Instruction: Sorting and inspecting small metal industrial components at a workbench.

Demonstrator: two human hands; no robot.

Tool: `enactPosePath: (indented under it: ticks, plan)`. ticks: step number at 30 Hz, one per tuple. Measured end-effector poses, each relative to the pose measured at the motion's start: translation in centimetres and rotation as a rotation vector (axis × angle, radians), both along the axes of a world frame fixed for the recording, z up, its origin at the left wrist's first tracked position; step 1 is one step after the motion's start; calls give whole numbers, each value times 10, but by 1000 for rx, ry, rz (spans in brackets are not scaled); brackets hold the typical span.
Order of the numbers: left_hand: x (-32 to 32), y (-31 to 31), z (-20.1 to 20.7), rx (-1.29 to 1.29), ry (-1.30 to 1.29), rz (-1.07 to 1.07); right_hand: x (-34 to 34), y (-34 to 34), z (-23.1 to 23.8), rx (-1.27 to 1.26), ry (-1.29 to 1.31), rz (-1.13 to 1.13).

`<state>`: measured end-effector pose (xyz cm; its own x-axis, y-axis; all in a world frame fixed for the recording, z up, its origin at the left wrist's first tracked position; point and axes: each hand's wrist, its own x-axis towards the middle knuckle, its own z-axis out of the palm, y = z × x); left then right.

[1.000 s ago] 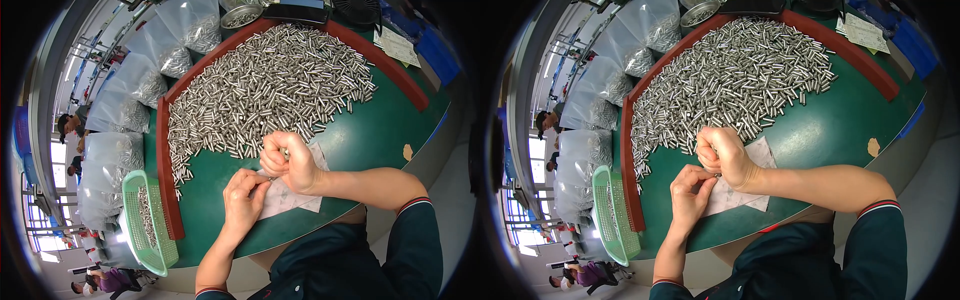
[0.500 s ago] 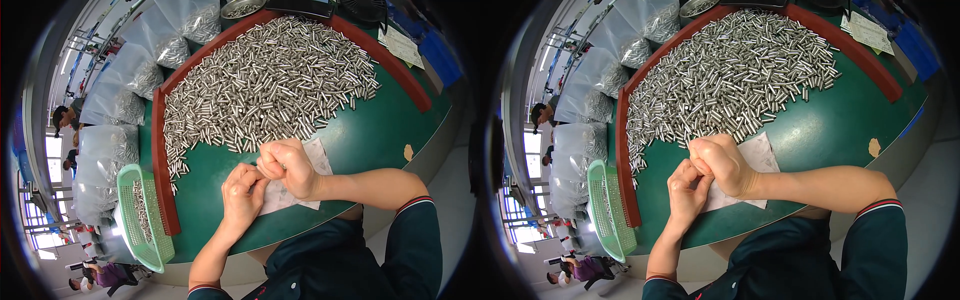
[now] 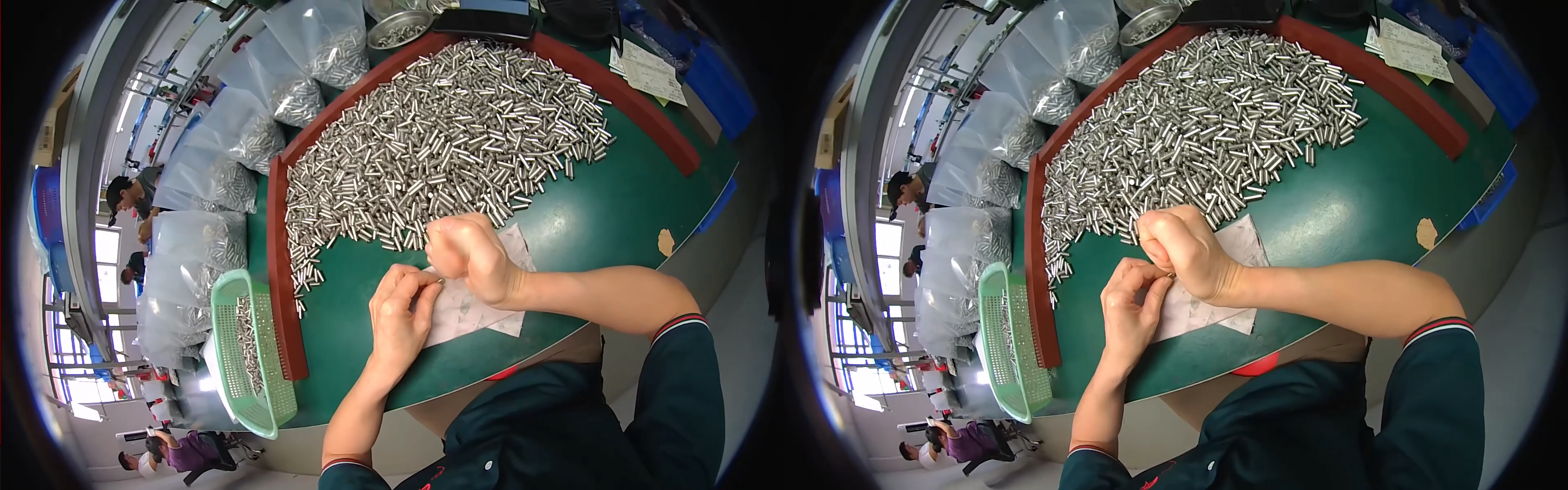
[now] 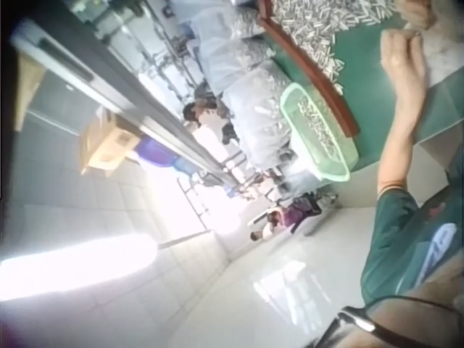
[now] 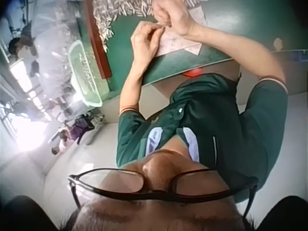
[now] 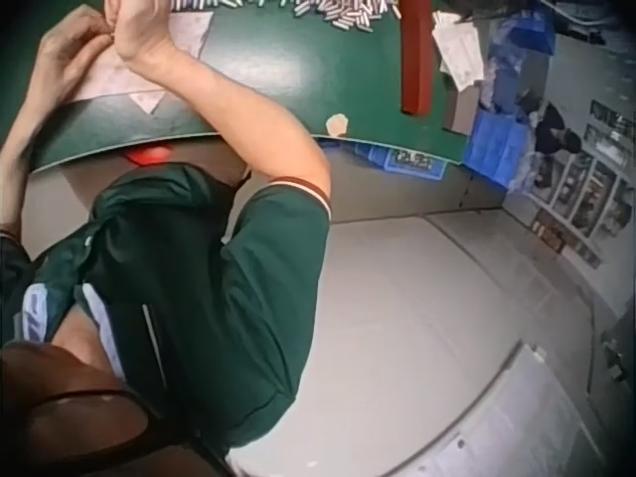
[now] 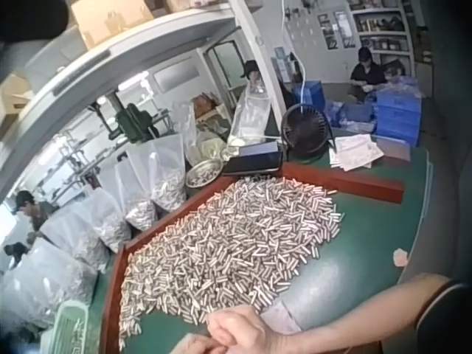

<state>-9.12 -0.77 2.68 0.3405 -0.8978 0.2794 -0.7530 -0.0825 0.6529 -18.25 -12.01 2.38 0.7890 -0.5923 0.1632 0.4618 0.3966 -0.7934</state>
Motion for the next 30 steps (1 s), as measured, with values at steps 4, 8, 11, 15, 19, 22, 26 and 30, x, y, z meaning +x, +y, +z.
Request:
enactPosePath:
  ticks: [4,8,11,15,19,22,26,30]
  plan:
    - [23,3,-6,-152,747,-10,-2,0,0,94,2,80]
    - [35,8,-9,-173,1289,-19,-5,-1,-1,130,27,102]
    - [40,9,-9,-143,1381,45,-4,-3,0,197,38,126]
    - [46,12,-10,-133,1553,26,-4,-2,3,220,45,133]
    - [48,10,-7,-103,1569,60,-2,-5,3,225,-6,120]
    - [49,9,-4,-100,1579,83,-2,-6,3,200,46,133]
    - [61,8,-3,-222,1604,170,-2,-6,2,211,45,133]
    - [67,5,-3,-51,862,263,-2,-6,2,213,30,125]
